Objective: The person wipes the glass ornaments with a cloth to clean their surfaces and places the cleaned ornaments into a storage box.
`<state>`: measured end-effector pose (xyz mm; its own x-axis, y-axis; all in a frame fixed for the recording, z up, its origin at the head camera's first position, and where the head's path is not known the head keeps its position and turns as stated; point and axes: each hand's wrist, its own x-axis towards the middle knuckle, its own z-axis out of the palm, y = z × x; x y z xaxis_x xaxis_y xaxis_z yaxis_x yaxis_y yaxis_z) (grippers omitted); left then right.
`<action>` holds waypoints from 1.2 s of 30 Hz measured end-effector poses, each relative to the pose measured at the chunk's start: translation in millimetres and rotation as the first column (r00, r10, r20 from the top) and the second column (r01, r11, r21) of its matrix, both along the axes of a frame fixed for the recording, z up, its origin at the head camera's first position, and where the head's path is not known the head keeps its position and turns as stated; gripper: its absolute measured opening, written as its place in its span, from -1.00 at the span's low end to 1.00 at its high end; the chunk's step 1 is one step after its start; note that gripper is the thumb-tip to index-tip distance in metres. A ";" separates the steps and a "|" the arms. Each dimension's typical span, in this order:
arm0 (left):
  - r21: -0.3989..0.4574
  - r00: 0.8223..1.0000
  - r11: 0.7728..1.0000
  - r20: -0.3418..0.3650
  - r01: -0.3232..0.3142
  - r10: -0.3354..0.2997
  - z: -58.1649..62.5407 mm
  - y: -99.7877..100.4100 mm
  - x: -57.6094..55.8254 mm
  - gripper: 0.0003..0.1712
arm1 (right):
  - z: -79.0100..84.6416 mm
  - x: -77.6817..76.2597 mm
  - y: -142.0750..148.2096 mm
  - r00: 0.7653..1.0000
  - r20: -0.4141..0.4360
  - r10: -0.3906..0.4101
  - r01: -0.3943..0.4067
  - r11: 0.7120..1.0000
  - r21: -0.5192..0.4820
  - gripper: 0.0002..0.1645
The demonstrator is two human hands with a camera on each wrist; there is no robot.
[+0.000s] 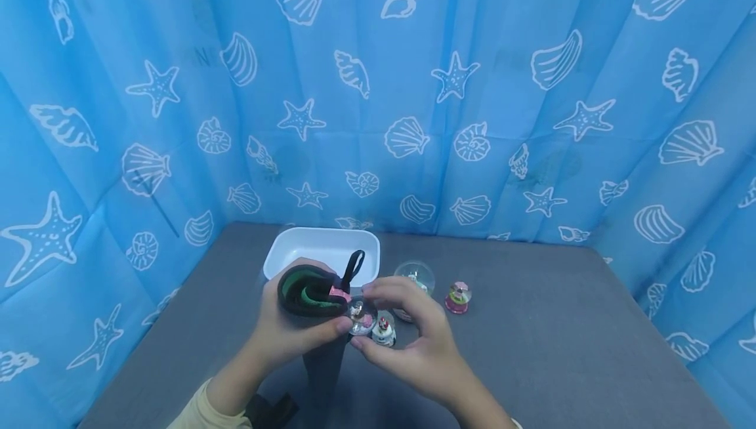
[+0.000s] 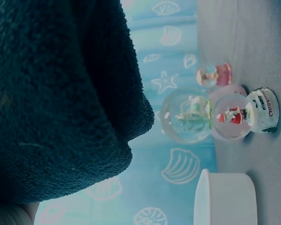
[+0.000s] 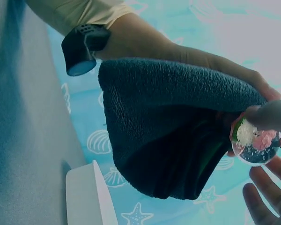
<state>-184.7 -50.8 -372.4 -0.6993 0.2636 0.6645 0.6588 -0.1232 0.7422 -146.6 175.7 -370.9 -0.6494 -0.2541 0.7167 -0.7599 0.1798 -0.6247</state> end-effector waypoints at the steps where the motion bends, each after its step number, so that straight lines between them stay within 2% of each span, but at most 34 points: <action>1: 0.003 1.000 1.000 -0.003 -0.001 0.001 -0.1 0.2 -0.2 -0.39 | -0.4 0.0 -0.4 0.999 -0.033 0.009 -0.010 1.000 -0.009 -0.24; 4: 0.011 1.000 1.000 -0.015 -0.002 0.002 -0.4 0.9 -0.6 -0.40 | -1.2 -0.5 -1.4 0.995 -0.094 0.034 -0.035 0.999 -0.014 -0.24; 7: 0.010 1.000 1.000 -0.021 -0.006 0.006 -0.7 1.1 -0.5 -0.41 | -2.3 -1.2 -1.7 0.992 -0.119 0.041 -0.041 0.999 0.004 -0.22; 13: -0.012 0.999 1.000 -0.025 -0.020 0.020 -1.4 0.7 -0.4 -0.41 | -2.6 -1.4 -2.3 0.991 -0.117 0.057 -0.056 0.998 0.012 -0.26; 17: -0.008 0.999 1.000 -0.044 -0.016 0.015 -1.9 1.2 -0.4 -0.41 | -1.3 0.2 -1.9 0.995 -0.078 0.057 -0.057 0.998 0.004 -0.29; 21: 0.006 0.998 1.000 -0.057 -0.006 0.006 -1.6 1.4 -0.1 -0.40 | 0.9 1.1 -0.7 0.999 0.012 0.047 -0.047 0.999 0.003 -0.35; 29: -0.018 0.998 1.000 -0.070 -0.008 0.006 -0.6 0.7 0.8 -0.36 | 2.5 -0.2 4.5 0.980 0.183 0.075 -0.071 0.997 -0.024 -0.46; 33: -0.020 0.998 1.000 -0.069 -0.006 0.004 -0.8 0.6 1.0 -0.35 | 3.2 -0.4 5.8 0.974 0.211 0.086 -0.080 0.996 -0.038 -0.50; 36: -0.021 0.998 1.000 -0.065 -0.009 0.007 -0.9 0.5 0.9 -0.34 | 3.9 -0.8 5.8 0.977 0.196 0.087 -0.080 0.996 -0.041 -0.51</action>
